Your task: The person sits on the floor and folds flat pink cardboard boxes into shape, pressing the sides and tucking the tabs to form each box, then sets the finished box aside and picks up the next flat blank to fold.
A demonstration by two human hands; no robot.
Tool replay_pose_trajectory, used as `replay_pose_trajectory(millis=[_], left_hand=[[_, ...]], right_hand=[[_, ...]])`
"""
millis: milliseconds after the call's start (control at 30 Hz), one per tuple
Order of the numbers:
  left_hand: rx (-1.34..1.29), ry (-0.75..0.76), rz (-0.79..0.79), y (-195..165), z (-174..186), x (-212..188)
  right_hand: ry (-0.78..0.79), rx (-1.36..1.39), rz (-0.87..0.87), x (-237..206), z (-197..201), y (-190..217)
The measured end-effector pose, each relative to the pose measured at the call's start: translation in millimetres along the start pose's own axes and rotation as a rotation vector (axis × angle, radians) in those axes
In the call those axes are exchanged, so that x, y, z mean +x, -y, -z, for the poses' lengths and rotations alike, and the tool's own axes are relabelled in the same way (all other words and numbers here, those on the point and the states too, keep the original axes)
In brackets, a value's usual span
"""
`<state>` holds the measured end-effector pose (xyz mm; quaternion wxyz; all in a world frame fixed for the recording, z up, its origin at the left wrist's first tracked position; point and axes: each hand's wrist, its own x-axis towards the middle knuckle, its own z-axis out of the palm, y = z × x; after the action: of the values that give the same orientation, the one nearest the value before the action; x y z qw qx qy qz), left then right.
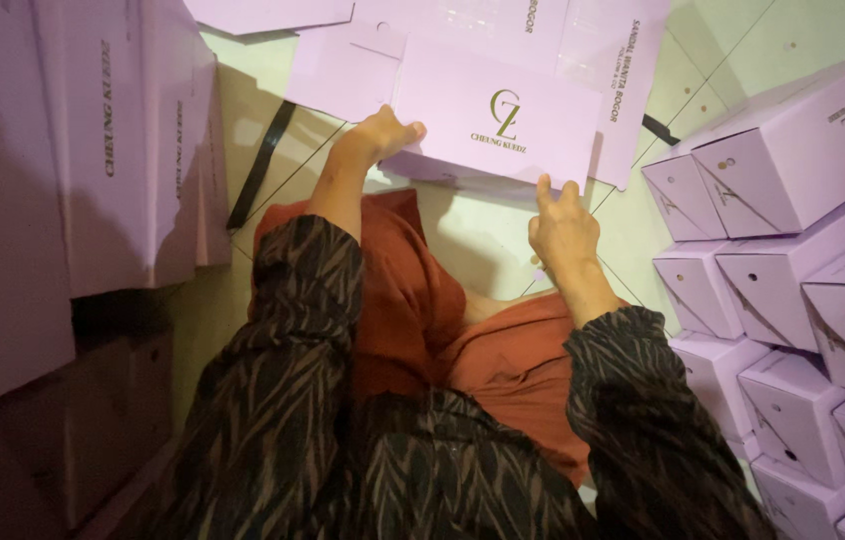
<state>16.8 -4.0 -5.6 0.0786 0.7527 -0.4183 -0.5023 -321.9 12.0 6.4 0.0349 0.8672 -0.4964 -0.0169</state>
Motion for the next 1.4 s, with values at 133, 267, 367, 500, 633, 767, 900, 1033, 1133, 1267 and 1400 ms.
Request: replay_pose_trajectory(millis=[133,267,367,500,633,767,900,1033,1133,1267,1400], left_hand=[[0.002,0.021,0.011,-2.4,1.6,-1.2],[0.036,-0.011,0.012,-1.7,0.1,-3.4],[0.036,0.009,0.025,3.4,0.9,-3.8],[0.027,0.034,0.054,7.6,1.8,2.1],[-0.001,0.003,-0.026,11.5,-1.1,9.5],[-0.195,-0.053,-0.12,15.6,-8.8,12.5],[-0.395,-0.066,-0.101,19.3,-15.3,13.2],[-0.474,-0.124,-0.124,25.0,-15.4,16.2],[-0.53,-0.286,-0.123,36.4,-9.4,15.6],[-0.852,-0.244,-0.309,38.9,-0.4,9.6],[-1.132,-0.173,-0.418,28.5,5.3,-4.7]], right_hand=[[-0.003,-0.013,0.017,3.2,-2.0,-3.4],[0.044,-0.029,0.003,3.9,-1.6,-3.1],[0.106,-0.02,-0.026,5.8,1.7,1.7],[0.105,-0.013,-0.051,10.6,7.6,14.6],[0.021,0.083,-0.084,7.4,9.9,16.4],[-0.225,0.47,-0.279,21.9,4.9,-9.7],[-0.345,0.791,-0.653,49.9,-0.9,-38.3],[0.007,1.284,-0.668,60.6,-0.4,-36.1],[0.193,1.464,-0.708,56.6,5.6,-32.1],[0.272,1.825,-0.714,54.4,17.2,-43.7],[-0.103,2.132,-0.698,51.3,31.0,-68.1]])
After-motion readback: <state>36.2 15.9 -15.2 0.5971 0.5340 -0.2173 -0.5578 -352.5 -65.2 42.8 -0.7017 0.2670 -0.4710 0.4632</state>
